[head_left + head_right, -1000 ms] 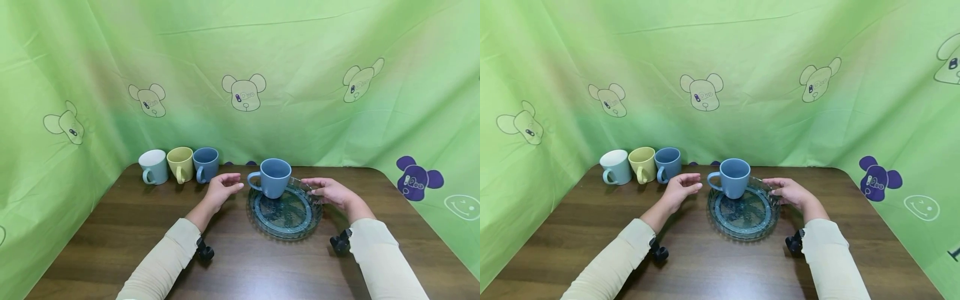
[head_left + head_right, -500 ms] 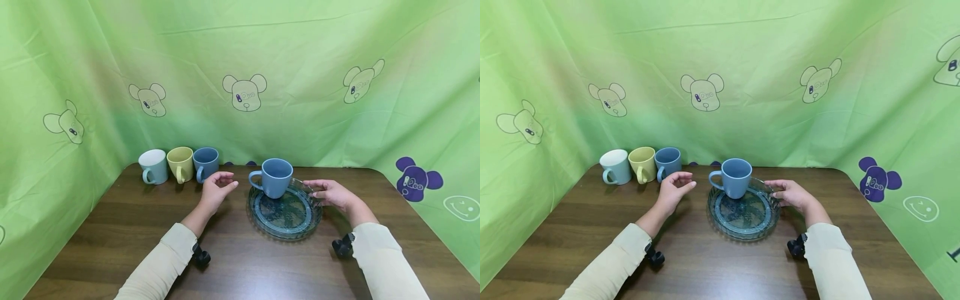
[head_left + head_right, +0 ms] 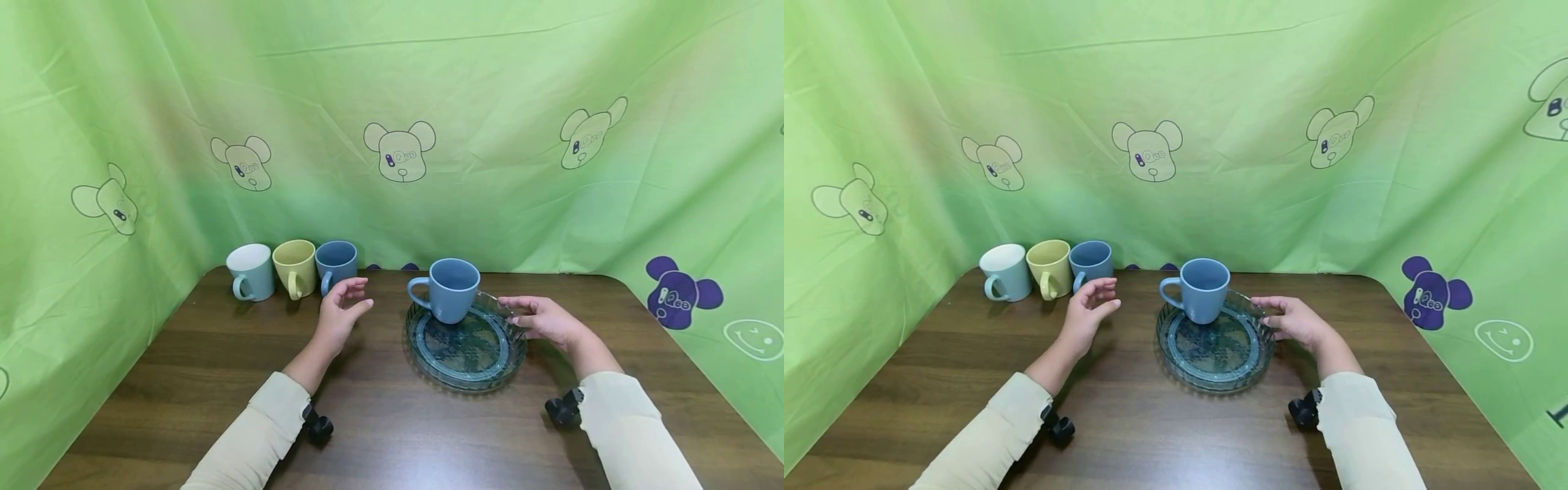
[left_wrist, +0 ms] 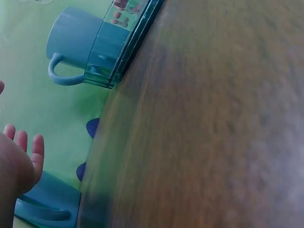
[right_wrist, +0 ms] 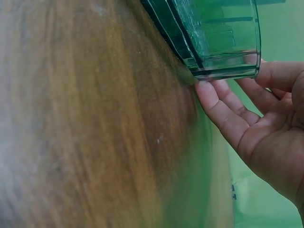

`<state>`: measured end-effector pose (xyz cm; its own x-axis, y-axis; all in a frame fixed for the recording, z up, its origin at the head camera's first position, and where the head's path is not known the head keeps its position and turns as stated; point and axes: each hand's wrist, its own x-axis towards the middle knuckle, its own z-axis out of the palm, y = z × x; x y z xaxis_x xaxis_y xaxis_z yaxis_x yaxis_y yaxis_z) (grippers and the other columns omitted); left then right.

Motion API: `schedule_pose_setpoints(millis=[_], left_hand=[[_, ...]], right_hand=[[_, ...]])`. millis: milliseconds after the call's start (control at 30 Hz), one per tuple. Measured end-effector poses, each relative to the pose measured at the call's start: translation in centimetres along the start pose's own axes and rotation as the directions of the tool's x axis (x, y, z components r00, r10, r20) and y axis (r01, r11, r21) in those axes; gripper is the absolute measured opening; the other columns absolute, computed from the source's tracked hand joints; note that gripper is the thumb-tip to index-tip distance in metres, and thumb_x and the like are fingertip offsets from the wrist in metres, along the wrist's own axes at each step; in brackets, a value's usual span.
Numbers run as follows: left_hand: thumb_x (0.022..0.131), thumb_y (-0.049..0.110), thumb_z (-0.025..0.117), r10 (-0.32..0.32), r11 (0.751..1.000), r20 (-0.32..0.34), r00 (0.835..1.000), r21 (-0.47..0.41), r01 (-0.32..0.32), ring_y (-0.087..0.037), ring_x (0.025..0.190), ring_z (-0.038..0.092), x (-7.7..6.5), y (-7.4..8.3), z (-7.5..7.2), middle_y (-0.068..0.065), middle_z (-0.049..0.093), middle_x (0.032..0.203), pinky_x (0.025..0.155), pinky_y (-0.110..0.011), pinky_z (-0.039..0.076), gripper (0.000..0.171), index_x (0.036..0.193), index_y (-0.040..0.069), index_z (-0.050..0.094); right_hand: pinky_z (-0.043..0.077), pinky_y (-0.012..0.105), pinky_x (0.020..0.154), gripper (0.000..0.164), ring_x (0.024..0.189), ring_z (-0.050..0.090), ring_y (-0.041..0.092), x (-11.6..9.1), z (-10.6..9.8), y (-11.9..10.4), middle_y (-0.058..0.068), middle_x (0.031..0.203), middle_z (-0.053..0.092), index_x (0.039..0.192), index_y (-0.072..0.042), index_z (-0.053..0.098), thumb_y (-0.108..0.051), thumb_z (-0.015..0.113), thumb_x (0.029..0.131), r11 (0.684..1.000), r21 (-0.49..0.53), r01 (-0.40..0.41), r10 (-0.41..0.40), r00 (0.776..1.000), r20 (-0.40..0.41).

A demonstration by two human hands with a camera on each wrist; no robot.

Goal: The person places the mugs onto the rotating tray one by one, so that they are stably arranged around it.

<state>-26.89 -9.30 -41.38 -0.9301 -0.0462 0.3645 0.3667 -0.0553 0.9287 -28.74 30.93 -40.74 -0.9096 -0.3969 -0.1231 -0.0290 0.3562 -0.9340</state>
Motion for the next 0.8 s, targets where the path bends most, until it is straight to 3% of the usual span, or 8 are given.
schedule_pose_setpoints(millis=[100, 300, 500, 800], left_hand=[[0.081, -0.006, 0.07, -0.006, 1.0, 0.007, 1.0, 0.009, 0.006, -0.047, 0.114, 0.049, -0.2, 0.0, -0.4, -0.017, 0.058, 0.119, 0.098, -0.051, 0.044, 0.044, 0.124, -0.004, 0.06], [0.081, -0.004, 0.071, -0.011, 0.999, 0.021, 1.0, 0.039, 0.01, -0.034, 0.117, 0.051, -0.7, 0.4, -1.4, -0.017, 0.053, 0.127, 0.092, -0.044, 0.047, 0.052, 0.131, -0.002, 0.054], [0.081, -0.007, 0.071, -0.002, 1.0, 0.053, 0.999, 0.012, 0.001, -0.044, 0.126, 0.045, -1.1, 0.3, -2.4, -0.028, 0.04, 0.14, 0.101, -0.061, 0.04, 0.065, 0.14, -0.002, 0.046], [0.085, -0.002, 0.071, -0.002, 1.0, 0.068, 0.998, 0.008, 0.002, -0.042, 0.134, 0.036, -1.8, 0.7, -3.8, -0.017, 0.038, 0.149, 0.104, -0.064, 0.036, 0.068, 0.146, 0.001, 0.041]], right_hand=[[0.057, 0.036, 0.086, 0.055, 0.117, 0.055, 0.027, -0.2, 0.0, 0.1, 0.035, 0.148, 0.029, 0.144, 0.014, 0.031, 0.005, 0.052, 0.094, 1.0, -0.001, 0.004, -0.004, 1.0, -0.006], [0.058, 0.033, 0.083, 0.054, 0.11, 0.058, 0.018, -0.5, 0.1, 0.1, 0.035, 0.146, 0.032, 0.144, 0.013, 0.033, 0.004, 0.053, 0.095, 1.0, -0.018, -0.003, 0.003, 1.0, -0.026], [0.058, 0.03, 0.079, 0.053, 0.105, 0.059, 0.011, -0.8, 0.2, 0.0, 0.033, 0.146, 0.035, 0.144, 0.01, 0.035, 0.001, 0.055, 0.096, 0.999, -0.043, -0.021, 0.019, 0.999, -0.05], [0.059, 0.031, 0.081, 0.055, 0.106, 0.06, 0.013, -1.3, 0.4, -0.1, 0.036, 0.145, 0.034, 0.144, 0.011, 0.034, 0.001, 0.056, 0.095, 0.999, -0.023, -0.022, 0.02, 0.998, -0.058]])
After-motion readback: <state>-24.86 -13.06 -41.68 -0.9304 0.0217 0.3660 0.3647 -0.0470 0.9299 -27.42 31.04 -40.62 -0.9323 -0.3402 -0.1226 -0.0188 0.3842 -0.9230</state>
